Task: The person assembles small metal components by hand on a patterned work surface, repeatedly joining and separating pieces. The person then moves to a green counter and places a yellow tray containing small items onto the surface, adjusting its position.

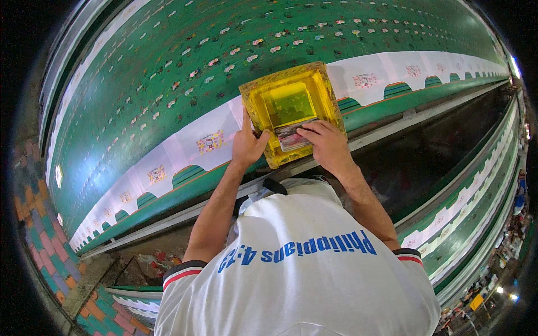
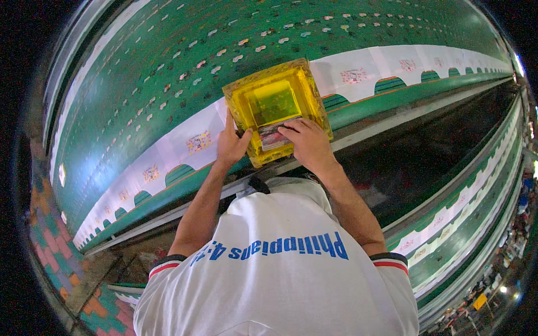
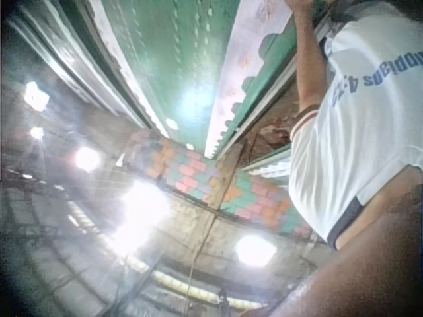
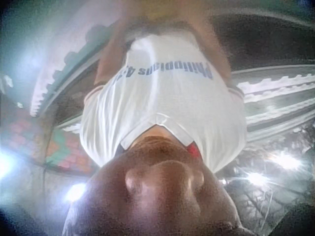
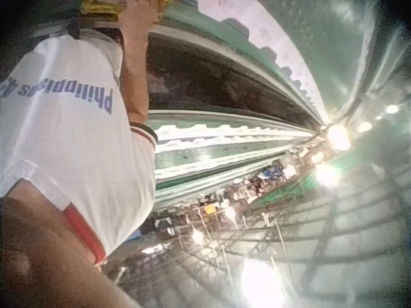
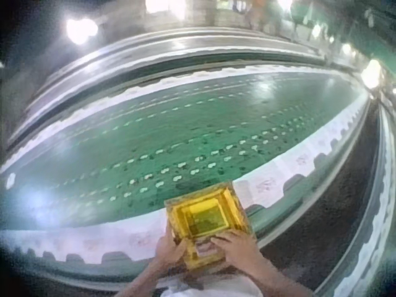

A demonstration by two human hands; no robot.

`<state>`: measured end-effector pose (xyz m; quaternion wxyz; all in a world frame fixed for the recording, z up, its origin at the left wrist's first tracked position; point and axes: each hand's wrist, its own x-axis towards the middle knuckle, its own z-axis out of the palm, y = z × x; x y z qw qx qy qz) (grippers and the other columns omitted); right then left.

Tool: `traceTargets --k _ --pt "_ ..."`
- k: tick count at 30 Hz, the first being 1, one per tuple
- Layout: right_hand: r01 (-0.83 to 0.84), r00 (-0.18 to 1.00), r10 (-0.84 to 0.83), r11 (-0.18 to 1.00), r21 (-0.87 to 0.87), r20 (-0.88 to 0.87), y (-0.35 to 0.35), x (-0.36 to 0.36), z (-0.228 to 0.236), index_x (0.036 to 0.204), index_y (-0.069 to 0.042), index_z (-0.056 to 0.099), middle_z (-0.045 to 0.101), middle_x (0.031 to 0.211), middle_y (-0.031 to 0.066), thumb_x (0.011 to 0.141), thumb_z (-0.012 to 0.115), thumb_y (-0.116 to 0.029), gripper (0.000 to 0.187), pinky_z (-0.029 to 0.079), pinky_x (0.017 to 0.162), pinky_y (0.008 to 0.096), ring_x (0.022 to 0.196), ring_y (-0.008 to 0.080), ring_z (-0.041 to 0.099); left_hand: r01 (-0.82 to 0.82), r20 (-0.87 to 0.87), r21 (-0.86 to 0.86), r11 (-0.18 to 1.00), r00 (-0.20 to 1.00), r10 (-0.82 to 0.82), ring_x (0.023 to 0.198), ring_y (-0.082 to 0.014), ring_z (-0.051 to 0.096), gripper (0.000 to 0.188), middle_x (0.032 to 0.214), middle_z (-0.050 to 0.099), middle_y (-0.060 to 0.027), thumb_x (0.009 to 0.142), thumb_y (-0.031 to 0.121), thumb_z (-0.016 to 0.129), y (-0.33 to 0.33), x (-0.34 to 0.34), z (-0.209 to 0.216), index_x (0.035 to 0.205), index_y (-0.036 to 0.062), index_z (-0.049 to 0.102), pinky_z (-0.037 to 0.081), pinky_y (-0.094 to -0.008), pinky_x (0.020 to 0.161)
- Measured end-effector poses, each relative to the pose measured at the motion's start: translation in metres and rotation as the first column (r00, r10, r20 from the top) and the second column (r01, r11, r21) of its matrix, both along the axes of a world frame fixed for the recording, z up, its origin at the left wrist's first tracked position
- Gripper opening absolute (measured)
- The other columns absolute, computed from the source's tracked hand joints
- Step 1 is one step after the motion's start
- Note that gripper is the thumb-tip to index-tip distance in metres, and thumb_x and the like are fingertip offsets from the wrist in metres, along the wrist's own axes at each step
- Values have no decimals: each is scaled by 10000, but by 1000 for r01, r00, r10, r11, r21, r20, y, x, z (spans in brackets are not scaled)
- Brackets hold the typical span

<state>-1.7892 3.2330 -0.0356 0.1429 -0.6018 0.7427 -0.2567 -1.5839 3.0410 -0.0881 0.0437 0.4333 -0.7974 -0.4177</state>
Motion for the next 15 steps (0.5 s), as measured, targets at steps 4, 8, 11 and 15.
traceTargets --k 4,8,11,15 --pt "-24 999 24 1000 7 28 3 -13 -11 1317 -94 805 756 1339 67 828 693 53 522 568 1117 463 1261 318 690 -16 -87 -27 999 996 14 769 -424 806 1123 876 813 -237 959 326 780 1 -4 -32 1808 4 120 632 -513 711" --pt "-24 1000 23 999 37 13 5 -13 -15 1339 -110 799 733 1358 50 857 725 2 500 547 1145 471 1309 308 665 -34 -85 14 999 996 35 779 -393 817 1106 905 822 -233 948 323 786 1 -6 -29 1806 7 164 636 -489 725" --pt "-23 999 23 1000 18 28 4 -12 -14 1324 -98 803 738 1353 57 853 695 35 502 552 1136 466 1290 311 670 -49 -122 36 998 991 53 790 -374 825 1091 935 830 -234 944 317 790 1 -5 -26 1806 16 192 640 -473 737" --pt "-32 999 32 999 -10 16 3 -11 -13 1320 -98 807 743 1349 57 857 676 52 504 557 1127 461 1271 315 678 -56 -200 76 996 977 70 805 -364 833 1076 964 836 -240 941 310 794 0 -4 -28 1807 34 219 643 -460 749"
